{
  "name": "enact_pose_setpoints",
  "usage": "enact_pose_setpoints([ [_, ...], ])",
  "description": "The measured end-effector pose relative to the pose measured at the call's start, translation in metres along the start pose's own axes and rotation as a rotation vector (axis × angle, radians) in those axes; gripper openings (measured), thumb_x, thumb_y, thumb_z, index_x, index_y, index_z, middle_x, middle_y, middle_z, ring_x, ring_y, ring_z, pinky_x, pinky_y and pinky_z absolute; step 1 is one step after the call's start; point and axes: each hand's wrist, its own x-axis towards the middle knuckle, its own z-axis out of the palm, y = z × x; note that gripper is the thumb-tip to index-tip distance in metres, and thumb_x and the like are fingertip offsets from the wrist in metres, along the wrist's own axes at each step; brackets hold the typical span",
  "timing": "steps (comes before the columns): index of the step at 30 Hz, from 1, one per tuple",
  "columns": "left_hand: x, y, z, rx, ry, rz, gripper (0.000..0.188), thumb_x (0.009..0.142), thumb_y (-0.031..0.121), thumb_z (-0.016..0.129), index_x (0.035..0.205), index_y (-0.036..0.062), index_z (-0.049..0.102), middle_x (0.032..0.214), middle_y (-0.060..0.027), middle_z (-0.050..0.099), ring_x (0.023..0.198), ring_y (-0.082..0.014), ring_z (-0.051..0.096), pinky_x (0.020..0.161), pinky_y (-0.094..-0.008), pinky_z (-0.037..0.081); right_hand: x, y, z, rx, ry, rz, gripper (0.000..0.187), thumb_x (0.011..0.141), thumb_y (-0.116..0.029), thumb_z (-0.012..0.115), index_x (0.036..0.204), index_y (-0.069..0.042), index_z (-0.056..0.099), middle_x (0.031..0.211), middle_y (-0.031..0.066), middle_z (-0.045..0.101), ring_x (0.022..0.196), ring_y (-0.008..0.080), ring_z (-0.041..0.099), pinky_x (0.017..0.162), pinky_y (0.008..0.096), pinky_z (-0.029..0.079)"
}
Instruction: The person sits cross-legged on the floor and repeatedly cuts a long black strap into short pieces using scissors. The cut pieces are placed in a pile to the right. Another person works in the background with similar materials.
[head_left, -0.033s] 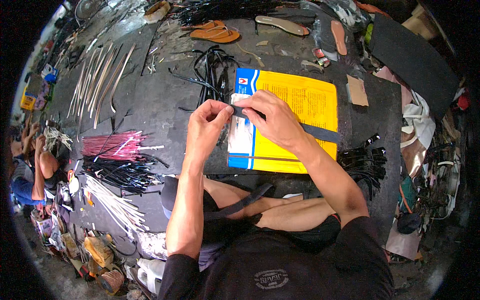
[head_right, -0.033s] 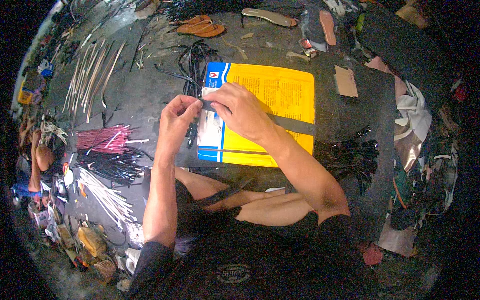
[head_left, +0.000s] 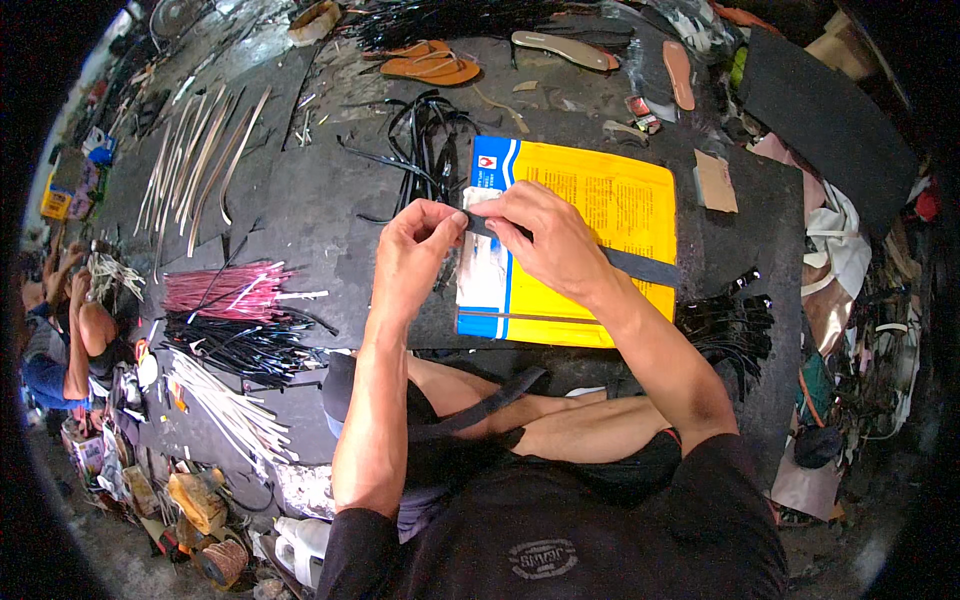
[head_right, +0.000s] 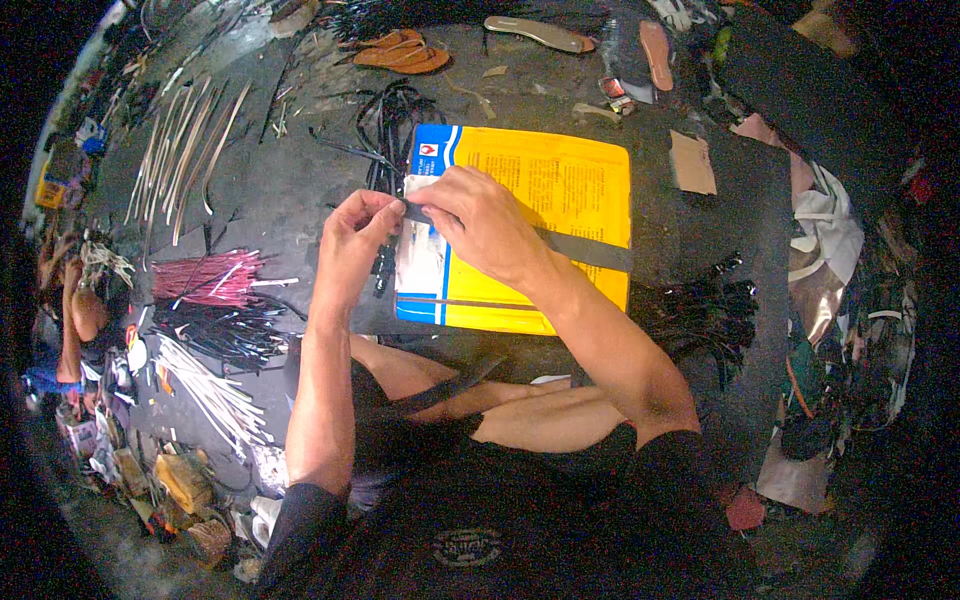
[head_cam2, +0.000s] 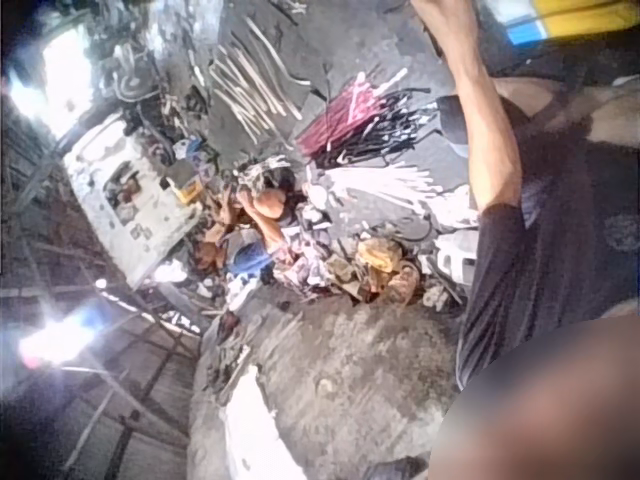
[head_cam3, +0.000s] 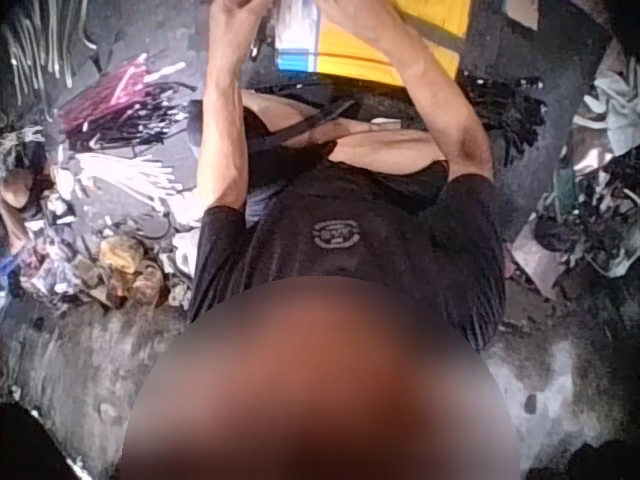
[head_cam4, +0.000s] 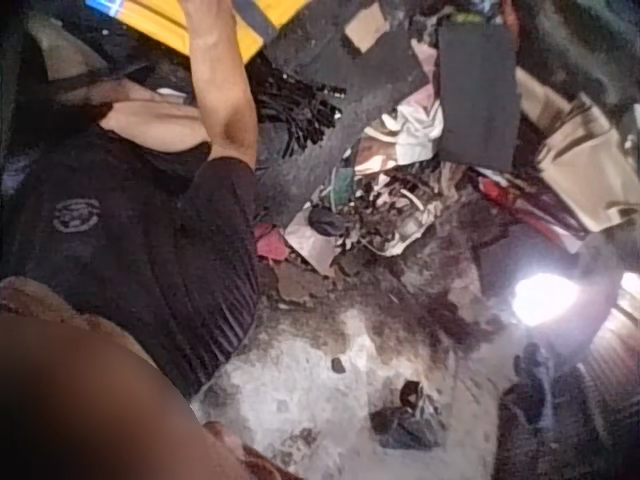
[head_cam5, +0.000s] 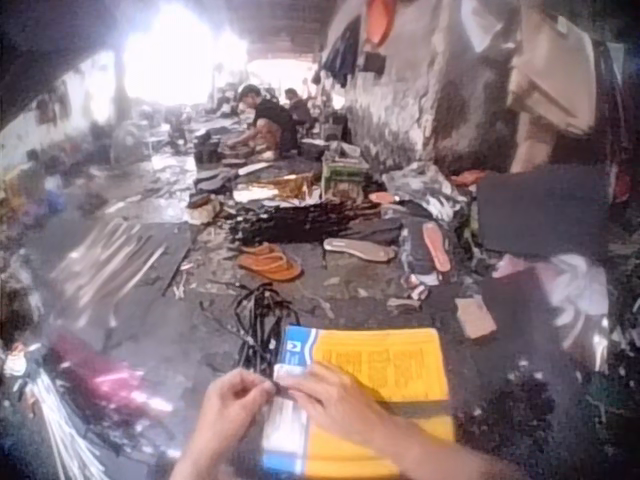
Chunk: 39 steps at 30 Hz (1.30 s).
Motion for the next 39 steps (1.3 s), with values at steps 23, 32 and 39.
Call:
enact_pose_setpoints([
  [23,0.0,-0.008,0.009,-0.065,0.091,-0.004,0.02,0.1,0.02,0.074,0.105,0.0003,0.076,0.09,-0.0002,0.073,0.082,-0.0066,0.062,0.074,-0.0228,0.05,0.006,-0.001,0.013,-0.163,0.11,-0.12,0.017,0.084,-0.012,0.081,0.099,-0.007,0.075,0.094,0.0094,0.065,0.09,0.0294,0.063,0.08,0.0423,0.049],
  [32,0.01,-0.034,0.011,-0.395,0.025,-0.145,0.021,0.103,0.024,0.069,0.101,0.0028,0.072,0.085,0.0011,0.067,0.075,-0.0058,0.055,0.068,-0.0231,0.043,0.003,0.005,0.017,-0.088,0.116,-0.122,0.014,0.086,-0.011,0.078,0.097,-0.005,0.073,0.092,0.011,0.066,0.089,0.0318,0.065,0.08,0.0435,0.054],
  [39,0.013,-0.054,0.01,-0.427,0.105,-0.168,0.023,0.103,0.025,0.069,0.101,0.0028,0.071,0.082,0.0019,0.065,0.072,-0.0065,0.051,0.067,-0.0236,0.041,0.003,0.005,0.015,-0.113,0.098,-0.114,0.017,0.084,-0.004,0.08,0.101,-0.004,0.075,0.094,0.0107,0.07,0.089,0.029,0.069,0.078,0.0383,0.057],
])
